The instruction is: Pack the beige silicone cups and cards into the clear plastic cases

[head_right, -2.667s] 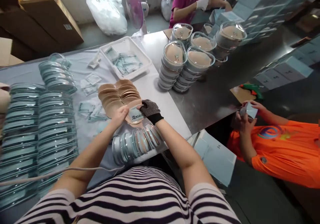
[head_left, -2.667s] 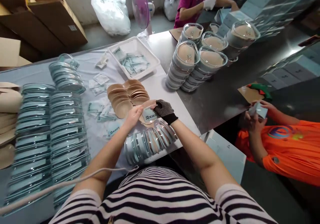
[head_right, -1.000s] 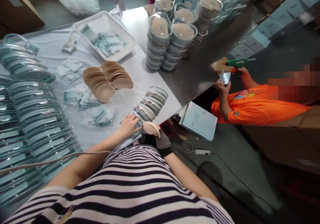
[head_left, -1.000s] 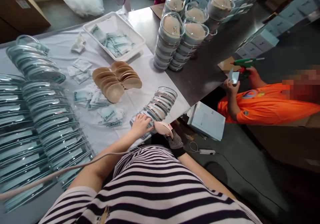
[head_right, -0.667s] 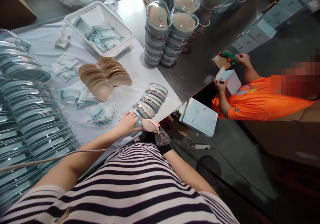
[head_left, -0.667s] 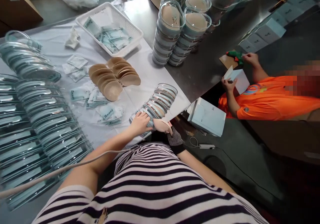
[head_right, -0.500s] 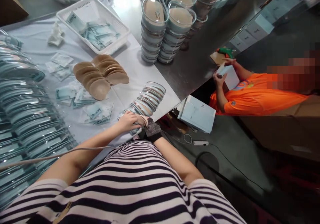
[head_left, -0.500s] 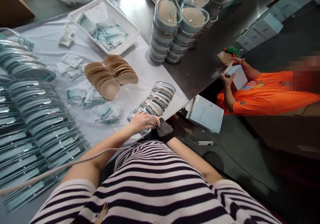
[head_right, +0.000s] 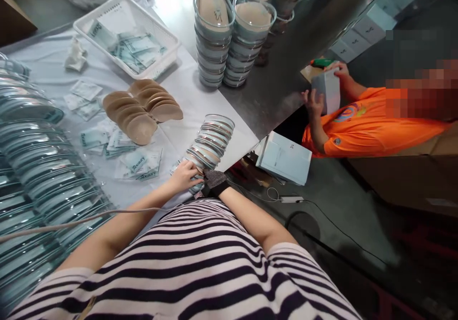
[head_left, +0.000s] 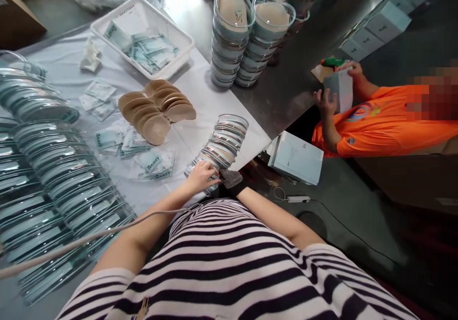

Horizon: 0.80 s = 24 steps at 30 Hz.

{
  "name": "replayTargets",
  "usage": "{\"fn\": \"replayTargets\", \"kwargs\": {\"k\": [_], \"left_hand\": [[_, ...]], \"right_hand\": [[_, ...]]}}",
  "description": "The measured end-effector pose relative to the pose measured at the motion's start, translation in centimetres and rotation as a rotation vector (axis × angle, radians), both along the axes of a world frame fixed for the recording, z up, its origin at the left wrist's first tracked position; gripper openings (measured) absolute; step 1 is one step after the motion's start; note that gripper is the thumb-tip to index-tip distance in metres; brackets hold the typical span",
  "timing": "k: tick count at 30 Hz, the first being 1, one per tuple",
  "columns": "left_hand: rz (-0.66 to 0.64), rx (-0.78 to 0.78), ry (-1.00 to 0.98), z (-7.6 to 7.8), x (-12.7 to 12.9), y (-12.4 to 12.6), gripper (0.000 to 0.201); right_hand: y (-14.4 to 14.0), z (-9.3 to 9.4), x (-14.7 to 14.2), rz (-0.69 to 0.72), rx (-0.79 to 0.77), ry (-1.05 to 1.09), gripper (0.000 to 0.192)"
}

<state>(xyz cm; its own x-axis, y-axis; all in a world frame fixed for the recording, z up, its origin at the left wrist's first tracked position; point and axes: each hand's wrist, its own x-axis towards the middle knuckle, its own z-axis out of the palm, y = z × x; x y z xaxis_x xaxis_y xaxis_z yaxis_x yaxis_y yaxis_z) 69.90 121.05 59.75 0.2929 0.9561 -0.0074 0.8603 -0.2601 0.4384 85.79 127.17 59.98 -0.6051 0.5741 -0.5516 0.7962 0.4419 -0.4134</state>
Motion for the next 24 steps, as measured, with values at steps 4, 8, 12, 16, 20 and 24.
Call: {"fn": "replayTargets", "kwargs": {"k": [4,8,12,16,20,24], "left_hand": [[-0.004,0.010,0.008,0.0,-0.3,0.1,0.029],[0.072,0.053,-0.004,0.4,-0.6,-0.3,0.031],[0.227,0.096,0.112,0.9,-0.7,0.3,0.073],[0.246,-0.061,0.150,1.0,-0.7,1.6,0.104],[0.237,-0.083,0.159,1.0,-0.8,1.9,0.100],[0.274,-0.104,0.156,1.4,0.0,1.6,0.098]], "right_hand": [[0.4,0.0,-0.4,-0.038,-0.055,-0.035,0.030],[1.5,1.5,2.2,-0.122,-0.106,0.087,0.029],[3.7,1.7,5.1,-0.432,0.039,0.206,0.033],[5.4,-0.1,4.0,-0.319,0.054,0.058,0.033],[5.7,-1.2,2.2,-0.256,0.023,0.040,0.030],[5.5,-0.5,2.5,-0.254,-0.003,0.150,0.019]]}}
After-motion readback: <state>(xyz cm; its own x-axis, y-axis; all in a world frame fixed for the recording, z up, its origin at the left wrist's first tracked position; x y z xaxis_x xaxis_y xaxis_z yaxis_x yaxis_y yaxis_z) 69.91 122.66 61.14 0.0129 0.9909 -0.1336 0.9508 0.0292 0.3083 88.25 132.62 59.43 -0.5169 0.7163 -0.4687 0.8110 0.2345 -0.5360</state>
